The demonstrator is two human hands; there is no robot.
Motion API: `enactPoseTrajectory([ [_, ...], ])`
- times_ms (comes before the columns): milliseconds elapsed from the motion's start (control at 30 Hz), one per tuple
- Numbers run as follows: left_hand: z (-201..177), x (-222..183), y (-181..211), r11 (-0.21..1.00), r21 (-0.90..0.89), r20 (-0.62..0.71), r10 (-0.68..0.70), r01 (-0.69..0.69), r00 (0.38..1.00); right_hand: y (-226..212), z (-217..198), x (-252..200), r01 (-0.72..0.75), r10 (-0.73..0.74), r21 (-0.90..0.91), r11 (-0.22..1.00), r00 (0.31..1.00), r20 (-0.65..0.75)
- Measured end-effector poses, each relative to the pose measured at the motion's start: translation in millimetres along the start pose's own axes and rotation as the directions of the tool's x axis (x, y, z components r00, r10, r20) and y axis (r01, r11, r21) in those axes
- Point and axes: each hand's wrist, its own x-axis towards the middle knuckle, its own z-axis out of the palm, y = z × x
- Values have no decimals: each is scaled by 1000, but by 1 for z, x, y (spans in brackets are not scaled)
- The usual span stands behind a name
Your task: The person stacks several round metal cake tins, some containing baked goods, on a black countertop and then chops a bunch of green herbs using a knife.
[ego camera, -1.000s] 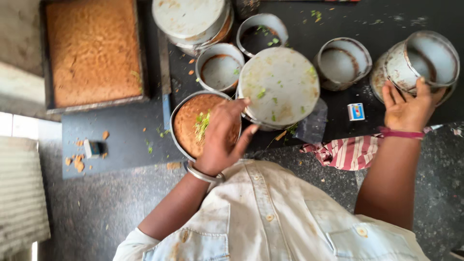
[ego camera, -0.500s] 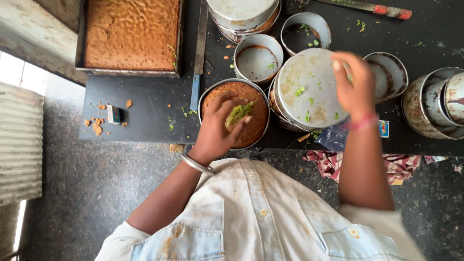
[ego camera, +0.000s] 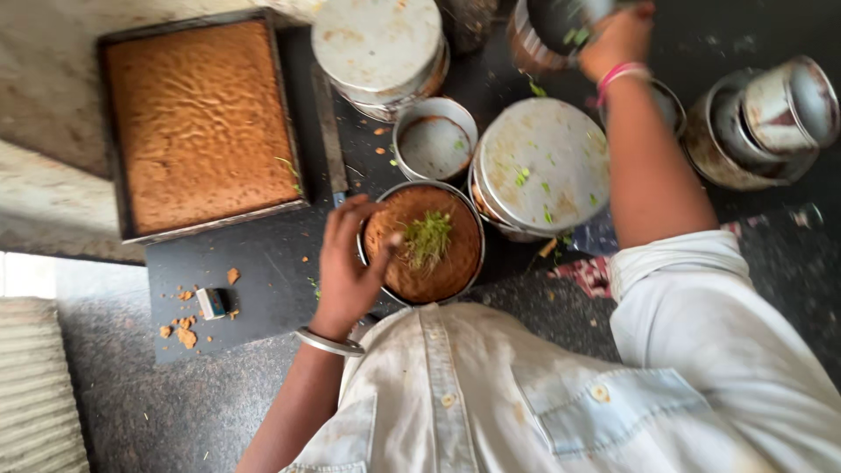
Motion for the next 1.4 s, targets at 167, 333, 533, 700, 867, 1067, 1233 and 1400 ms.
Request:
enactPoseTrajectory([
  [167, -12, 4, -15, 998, -1, -137, -64, 65, 989, 92, -101, -41, -75, 78, -102, 992, 997, 19],
  [333, -15, 0, -25, 993, -20, -174, -116, 114, 978, 114, -108, -109, -276, 390, -333, 902, 851, 351],
  [533, -9, 1, -25, 993, -36, -194, -117, 112, 974, 15, -127, -125, 74, -102, -343, 937, 993, -65],
  [700, 4, 7, -14, 990, -120, -146, -92, 74, 985, -197, -69, -139, 211, -301, 279, 937, 893, 334],
  [867, 13, 4, -2, 992, -41, -85, 116, -120, 990, -311, -18, -165, 477, -271, -84, 875, 625, 732],
  [1067, 9, -23, -8, 967, -247, -87, -82, 58, 993, -280, -31, -152, 325, -273, 7, 946, 785, 556],
  [1233, 11, -20, -20, 927, -347, -187, -216, 141, 958, -190, -101, -135, 45, -325, 815, 578, 928, 180],
  [1400, 37, -8, -13, 939, -317, -140, -188, 136, 972, -98, -190, -152, 260, -172, 720, 643, 966, -196],
])
